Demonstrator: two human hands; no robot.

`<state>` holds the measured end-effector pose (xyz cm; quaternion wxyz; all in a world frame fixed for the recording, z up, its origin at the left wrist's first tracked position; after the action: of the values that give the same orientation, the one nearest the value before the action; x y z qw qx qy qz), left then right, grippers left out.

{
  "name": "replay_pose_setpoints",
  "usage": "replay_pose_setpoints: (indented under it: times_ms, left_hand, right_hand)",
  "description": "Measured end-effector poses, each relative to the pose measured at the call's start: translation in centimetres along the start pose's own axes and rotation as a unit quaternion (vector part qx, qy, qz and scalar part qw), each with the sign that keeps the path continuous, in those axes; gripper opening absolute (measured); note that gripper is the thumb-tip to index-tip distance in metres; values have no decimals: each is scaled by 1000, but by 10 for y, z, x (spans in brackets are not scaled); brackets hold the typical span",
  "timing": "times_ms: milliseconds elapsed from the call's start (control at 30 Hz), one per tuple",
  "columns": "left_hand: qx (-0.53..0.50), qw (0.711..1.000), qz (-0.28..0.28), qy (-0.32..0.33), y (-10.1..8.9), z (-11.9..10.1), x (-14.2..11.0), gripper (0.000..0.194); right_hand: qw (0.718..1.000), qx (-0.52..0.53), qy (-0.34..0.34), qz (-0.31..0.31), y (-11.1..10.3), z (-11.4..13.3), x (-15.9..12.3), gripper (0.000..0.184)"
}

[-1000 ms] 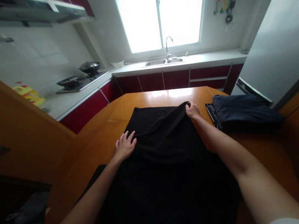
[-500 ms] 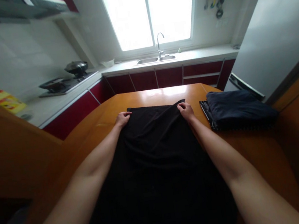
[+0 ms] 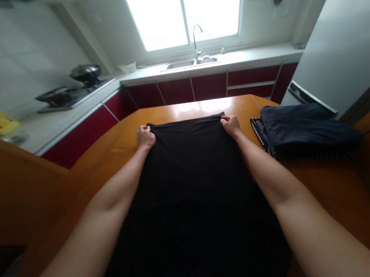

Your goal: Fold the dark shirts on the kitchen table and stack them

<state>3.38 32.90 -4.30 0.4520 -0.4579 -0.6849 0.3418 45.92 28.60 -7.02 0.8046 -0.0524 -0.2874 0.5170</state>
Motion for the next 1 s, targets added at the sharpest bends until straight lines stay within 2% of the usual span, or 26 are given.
replay_pose_setpoints:
  times_ms: [133, 300, 367, 467, 533, 600, 667, 700, 767, 833, 1000]
  left_hand:
    - [23, 997, -70, 33, -5, -7, -7, 60]
    - [52, 998, -4, -15, 2, -3, -4, 41]
    - [49, 998, -24, -19, 2, -4, -3, 42]
    - [27, 996, -68, 57, -1, -9, -5, 46]
    - [15, 989, -15, 147, 1, -14, -8, 47]
    - [25, 976, 94, 193, 5, -13, -6, 48]
    - [52, 967, 181, 171, 8, -6, 0, 52]
    - [63, 966, 202, 147, 9, -2, 4, 54]
    - [79, 966, 217, 114, 7, 3, 13, 58]
    - [93, 963, 227, 108, 4, 0, 16, 60]
    - [74, 957, 242, 139, 13, -41, -10, 67]
  right_hand:
    - [997, -59, -41, 5, 5, -3, 1, 40]
    - [980, -197, -29, 1, 9, -3, -4, 30]
    - [975, -220, -14, -6, 9, -2, -5, 31]
    - [980, -198, 4, -23, 6, 0, -4, 35]
    - [987, -160, 6, -32, 4, -1, -2, 36]
    - [991, -126, 0, -36, 2, -4, -1, 36]
    - [994, -106, -3, -38, 1, -8, 0, 35]
    - [994, -100, -5, -39, 2, -10, 0, 34]
    - [995, -90, -11, -40, 3, -14, 1, 32]
    - [996, -75, -16, -45, 4, -16, 2, 32]
    - [997, -46, -21, -60, 4, -17, 2, 32]
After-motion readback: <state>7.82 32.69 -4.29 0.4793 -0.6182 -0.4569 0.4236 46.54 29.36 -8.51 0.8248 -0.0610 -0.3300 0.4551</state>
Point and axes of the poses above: each hand's wrist, its own x-axis towards the middle knuckle, its own y-axis out of the palm, z = x × y, the point moved 2 cm from there along x, towards the middle knuckle, and after that the axes turned 6 degrees about -y, right-handed, at the moved point
